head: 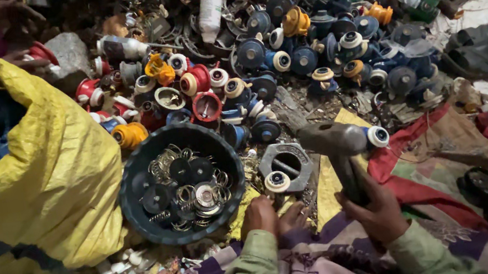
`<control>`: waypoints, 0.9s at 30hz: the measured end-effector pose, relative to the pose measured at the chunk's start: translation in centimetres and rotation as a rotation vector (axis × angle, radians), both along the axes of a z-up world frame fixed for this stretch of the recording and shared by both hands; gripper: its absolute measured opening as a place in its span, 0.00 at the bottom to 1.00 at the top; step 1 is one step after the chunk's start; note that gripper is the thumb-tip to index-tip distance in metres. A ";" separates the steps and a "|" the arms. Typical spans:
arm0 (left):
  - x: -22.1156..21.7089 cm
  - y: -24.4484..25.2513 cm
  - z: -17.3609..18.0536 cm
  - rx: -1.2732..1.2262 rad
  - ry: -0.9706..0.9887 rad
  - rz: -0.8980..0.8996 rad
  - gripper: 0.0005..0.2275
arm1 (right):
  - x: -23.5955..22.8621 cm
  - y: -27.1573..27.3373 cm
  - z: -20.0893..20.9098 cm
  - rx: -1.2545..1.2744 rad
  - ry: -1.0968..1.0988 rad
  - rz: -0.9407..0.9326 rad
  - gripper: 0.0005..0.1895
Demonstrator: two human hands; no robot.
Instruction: The person sits on the floor and uses a hammer and a metal anvil to strike and separate small cylindrical metal parts. The person repeatedly picks up parts, places them on the anvil, and hits them to remove or separate components, then sets the pieces aside.
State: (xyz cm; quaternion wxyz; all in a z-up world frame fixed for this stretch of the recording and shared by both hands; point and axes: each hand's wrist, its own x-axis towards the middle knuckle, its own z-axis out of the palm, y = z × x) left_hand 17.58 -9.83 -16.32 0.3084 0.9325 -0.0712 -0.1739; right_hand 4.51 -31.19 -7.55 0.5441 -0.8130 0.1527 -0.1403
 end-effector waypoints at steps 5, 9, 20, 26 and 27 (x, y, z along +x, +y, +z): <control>0.2 -0.3 -2.8 0.008 -0.097 -0.021 0.08 | 1.8 1.8 -1.3 -0.407 -0.061 0.013 0.38; 0.6 -0.8 -4.9 -0.015 -0.193 -0.014 0.08 | 3.7 1.9 -4.3 -0.222 0.164 0.251 0.48; 0.2 -0.5 -3.5 -0.055 -0.128 -0.015 0.08 | 0.8 0.1 2.1 -0.506 -0.369 -0.170 0.33; 0.5 -0.4 -3.9 -0.059 -0.003 -0.020 0.09 | 2.9 1.8 -1.5 -0.360 0.102 0.115 0.31; 0.6 -0.7 -4.1 -0.002 -0.038 -0.042 0.09 | 3.6 2.3 -2.2 -0.300 0.269 0.287 0.47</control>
